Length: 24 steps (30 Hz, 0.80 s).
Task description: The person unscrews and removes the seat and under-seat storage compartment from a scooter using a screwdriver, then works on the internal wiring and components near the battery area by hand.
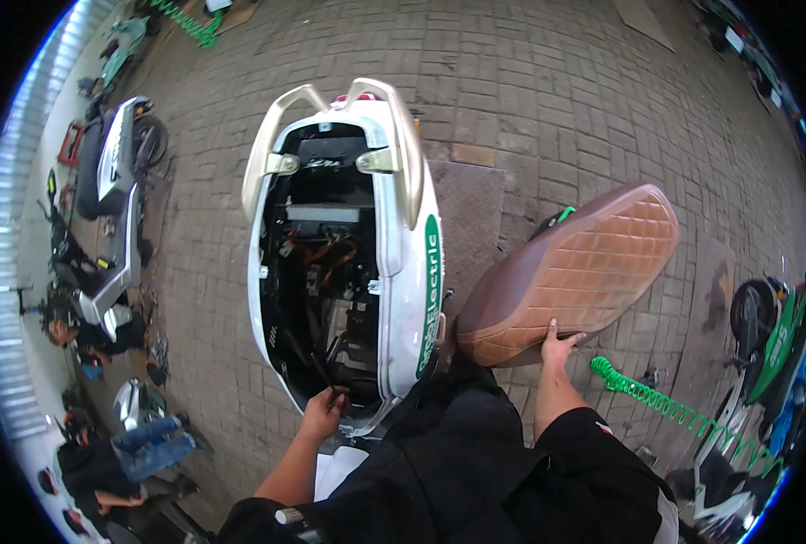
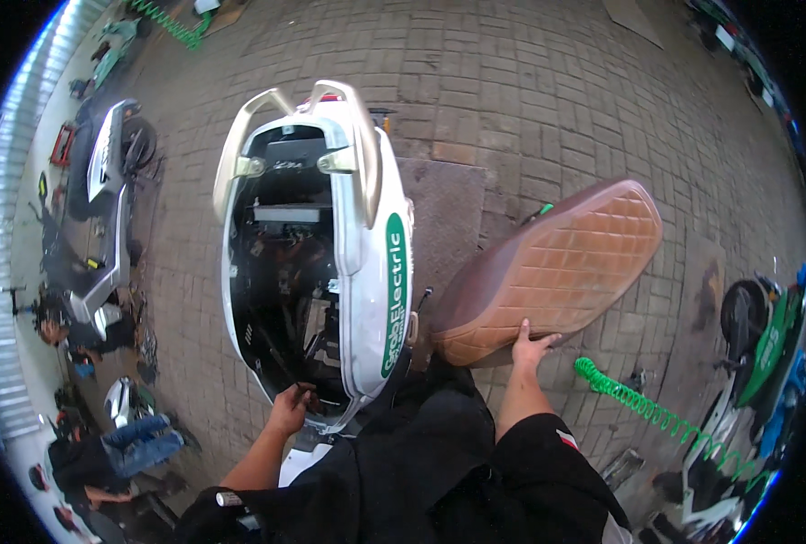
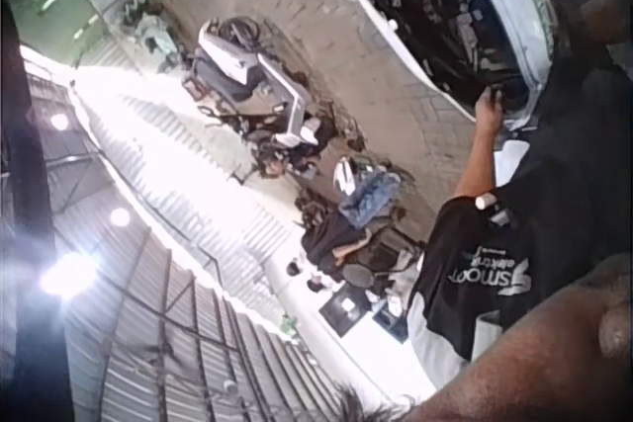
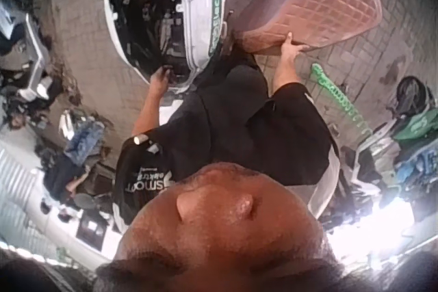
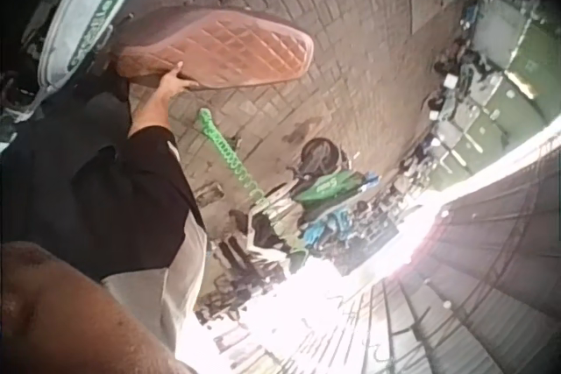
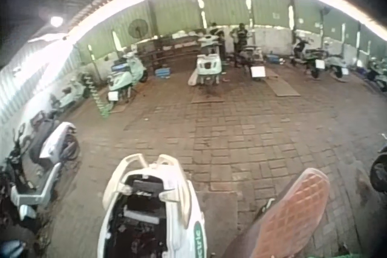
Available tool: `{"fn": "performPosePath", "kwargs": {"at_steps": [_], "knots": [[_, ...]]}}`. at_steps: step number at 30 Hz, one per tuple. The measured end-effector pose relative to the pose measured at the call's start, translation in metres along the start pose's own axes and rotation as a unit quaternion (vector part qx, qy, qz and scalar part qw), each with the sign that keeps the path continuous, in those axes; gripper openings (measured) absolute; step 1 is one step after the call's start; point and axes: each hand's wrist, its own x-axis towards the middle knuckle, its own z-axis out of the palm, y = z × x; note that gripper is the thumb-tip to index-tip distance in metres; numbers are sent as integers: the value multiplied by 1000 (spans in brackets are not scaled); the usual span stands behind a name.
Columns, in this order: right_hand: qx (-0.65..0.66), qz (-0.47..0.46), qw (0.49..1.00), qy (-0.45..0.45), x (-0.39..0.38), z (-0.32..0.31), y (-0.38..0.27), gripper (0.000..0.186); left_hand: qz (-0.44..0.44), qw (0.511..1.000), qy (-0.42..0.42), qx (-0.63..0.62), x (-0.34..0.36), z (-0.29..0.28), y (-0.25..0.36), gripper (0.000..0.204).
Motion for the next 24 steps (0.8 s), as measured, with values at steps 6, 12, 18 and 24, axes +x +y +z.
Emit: {"fn": "performPosePath", "kwargs": {"at_steps": [6,12,18,24], "knots": [[-67,-36,997,-4,26,-12,-5,117,-83,985,17,-152,-5,13,-6,16],[-100,4,995,-14,34,-21,-10,121,-25,989,35,-138,5,21,15,18],[-51,-16,999,1,24,-30,-17,119,-42,987,52,-149,-3,4,20,17],[-151,6,988,17,13,-46,-49,114,-71,989,85,-97,-18,-4,-8,21]]}}
